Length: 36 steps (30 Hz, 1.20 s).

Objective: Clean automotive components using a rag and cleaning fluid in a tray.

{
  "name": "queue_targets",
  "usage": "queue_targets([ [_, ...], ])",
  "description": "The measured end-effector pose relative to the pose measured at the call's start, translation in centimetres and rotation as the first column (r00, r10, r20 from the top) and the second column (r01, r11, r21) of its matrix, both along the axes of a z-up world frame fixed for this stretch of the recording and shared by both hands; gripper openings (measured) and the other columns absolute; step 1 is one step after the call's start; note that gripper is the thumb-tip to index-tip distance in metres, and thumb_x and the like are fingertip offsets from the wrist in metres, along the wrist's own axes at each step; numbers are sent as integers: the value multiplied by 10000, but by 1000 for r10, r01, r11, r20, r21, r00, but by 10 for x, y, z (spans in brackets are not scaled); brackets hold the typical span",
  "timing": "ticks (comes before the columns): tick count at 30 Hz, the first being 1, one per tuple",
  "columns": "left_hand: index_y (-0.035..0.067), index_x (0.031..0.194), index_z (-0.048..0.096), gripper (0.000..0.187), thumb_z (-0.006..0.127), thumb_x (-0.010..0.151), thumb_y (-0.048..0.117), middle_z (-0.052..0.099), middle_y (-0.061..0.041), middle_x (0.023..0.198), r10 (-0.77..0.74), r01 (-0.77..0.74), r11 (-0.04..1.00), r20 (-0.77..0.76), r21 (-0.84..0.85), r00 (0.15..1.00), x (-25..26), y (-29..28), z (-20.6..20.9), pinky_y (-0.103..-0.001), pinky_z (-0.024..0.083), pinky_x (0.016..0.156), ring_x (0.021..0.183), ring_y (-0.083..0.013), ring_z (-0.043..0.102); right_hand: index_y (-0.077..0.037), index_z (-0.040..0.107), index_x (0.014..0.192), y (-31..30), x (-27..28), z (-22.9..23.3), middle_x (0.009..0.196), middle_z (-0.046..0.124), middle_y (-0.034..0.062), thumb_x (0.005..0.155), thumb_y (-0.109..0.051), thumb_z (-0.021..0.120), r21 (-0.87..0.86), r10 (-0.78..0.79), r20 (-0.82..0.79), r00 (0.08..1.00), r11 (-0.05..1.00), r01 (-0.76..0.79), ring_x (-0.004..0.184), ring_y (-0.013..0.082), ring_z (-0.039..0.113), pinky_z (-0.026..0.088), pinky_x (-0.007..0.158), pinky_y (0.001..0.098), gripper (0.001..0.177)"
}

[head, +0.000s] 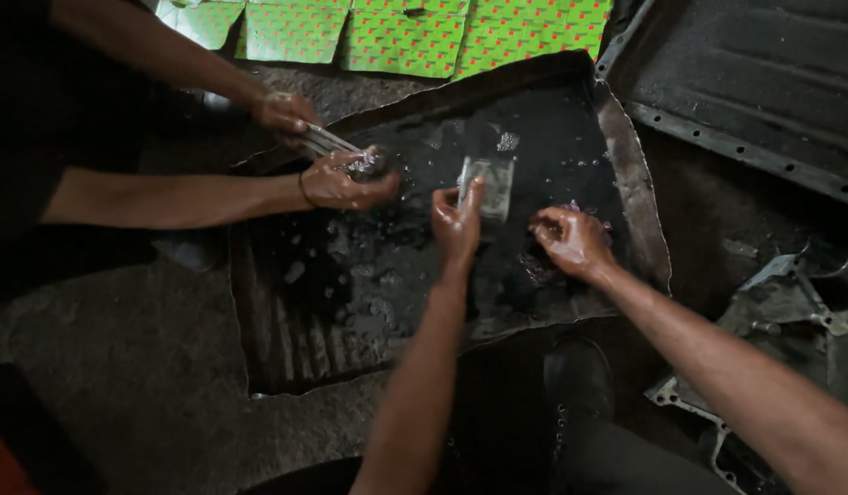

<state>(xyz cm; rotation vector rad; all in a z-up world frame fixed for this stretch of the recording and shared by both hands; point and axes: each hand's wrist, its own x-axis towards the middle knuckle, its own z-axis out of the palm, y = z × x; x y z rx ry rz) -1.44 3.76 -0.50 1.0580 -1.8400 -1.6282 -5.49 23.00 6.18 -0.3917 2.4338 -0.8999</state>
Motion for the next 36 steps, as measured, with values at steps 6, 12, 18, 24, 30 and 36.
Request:
queue_targets([
  [6,-75,1127,652,598,829,914,455,717,-217,1090,27,93,765,-176,637,984,10,-3,-32,-446,564,790,924,-313,662,-35,679,1249,17,-10,-76,1003,767,77,991,-98,626,-404,-257,81,963,875,267,828,116,710,581,719,264,271],
  [12,131,1520,461,851,553,905,713,508,-210,1497,-9,308,233,-315,922,949,31,6,9,-705,420,1062,1347,-428,511,-12,717,1209,18,-10,-85,1017,762,115,998,-56,580,-504,-198,219,956,815,284,875,170,700,572,770,300,255],
  [18,128,1539,487,795,529,996,707,535,-183,1500,170,535,105,-546,838,821,66,31,17,-662,447,1053,1335,-405,525,37,684,1166,27,-31,-158,1034,725,127,1030,-96,560,-631,18,699,715,485,605,865,206,715,608,799,340,227],
  [24,224,1510,498,733,494,968,718,534,-142,1476,141,386,83,-394,919,908,45,55,30,-671,468,1019,1316,-370,537,61,645,1133,30,-36,-156,1102,690,191,998,-48,602,-476,-46,231,972,866,155,1006,281,681,568,862,385,178],
  [30,173,1491,518,738,491,998,721,532,-195,1470,214,573,-9,-558,820,802,24,27,13,-690,479,994,1288,-429,545,21,634,1203,28,-33,-160,1137,720,135,901,89,637,-593,-103,529,842,665,454,993,234,735,641,834,365,309],
  [36,100,1554,491,729,479,1116,683,541,-222,1461,386,695,-97,-617,712,686,58,30,5,-650,496,1062,1300,-418,564,38,684,1190,18,-20,-116,1068,746,171,1011,-11,575,-575,-59,496,866,725,379,953,232,745,638,824,317,215],
])
